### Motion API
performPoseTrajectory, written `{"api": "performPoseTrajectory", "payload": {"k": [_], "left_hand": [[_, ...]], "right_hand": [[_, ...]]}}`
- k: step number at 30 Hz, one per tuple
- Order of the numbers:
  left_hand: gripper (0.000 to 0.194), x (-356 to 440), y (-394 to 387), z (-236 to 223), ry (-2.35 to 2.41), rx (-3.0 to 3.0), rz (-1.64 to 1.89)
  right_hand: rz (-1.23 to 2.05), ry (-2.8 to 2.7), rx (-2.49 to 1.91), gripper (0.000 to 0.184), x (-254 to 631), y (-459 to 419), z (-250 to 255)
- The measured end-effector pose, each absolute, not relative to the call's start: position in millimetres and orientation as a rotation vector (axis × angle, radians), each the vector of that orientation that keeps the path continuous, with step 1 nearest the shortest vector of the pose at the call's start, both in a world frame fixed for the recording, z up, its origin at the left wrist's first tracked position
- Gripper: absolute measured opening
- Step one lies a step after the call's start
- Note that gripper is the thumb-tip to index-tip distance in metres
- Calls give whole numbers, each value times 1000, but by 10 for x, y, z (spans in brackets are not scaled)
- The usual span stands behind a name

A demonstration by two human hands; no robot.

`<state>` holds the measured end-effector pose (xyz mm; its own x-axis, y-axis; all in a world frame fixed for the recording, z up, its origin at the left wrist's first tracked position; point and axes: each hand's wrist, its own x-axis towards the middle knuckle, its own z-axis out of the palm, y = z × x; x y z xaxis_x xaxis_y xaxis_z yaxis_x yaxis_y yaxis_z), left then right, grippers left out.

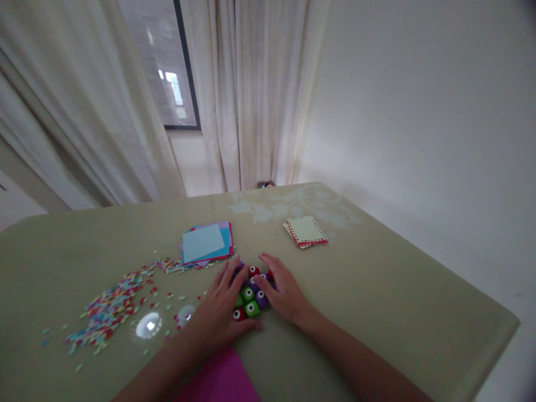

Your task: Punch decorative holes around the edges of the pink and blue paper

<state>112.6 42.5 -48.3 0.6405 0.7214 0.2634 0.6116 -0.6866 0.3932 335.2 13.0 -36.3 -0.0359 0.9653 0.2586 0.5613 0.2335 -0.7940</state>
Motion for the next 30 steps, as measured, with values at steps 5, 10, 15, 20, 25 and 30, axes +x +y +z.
{"api": "performPoseTrajectory", "payload": {"k": [5, 10, 15, 20, 25, 30], "left_hand": [[105, 1194, 644, -376, 896, 2626, 509], [105, 1311, 798, -340, 915, 2638, 559], [109, 1407, 840, -386, 954, 2643, 599], [111, 1419, 812, -409, 993, 2652, 615], [104, 1408, 787, -398, 1018, 2668, 612], [116, 1469, 776, -371, 1056, 2683, 598]], "right_hand": [[652, -1738, -1347, 56, 3394, 362, -312], [666, -1813, -1257, 60, 3397, 569, -285], [670, -1776, -1214, 64, 3375, 611, -296], [766, -1755, -1137, 76, 3430, 596, -330], [762, -1661, -1187, 79, 3454, 608, -368], [778, -1779, -1148, 84, 3416, 584, -377]]}}
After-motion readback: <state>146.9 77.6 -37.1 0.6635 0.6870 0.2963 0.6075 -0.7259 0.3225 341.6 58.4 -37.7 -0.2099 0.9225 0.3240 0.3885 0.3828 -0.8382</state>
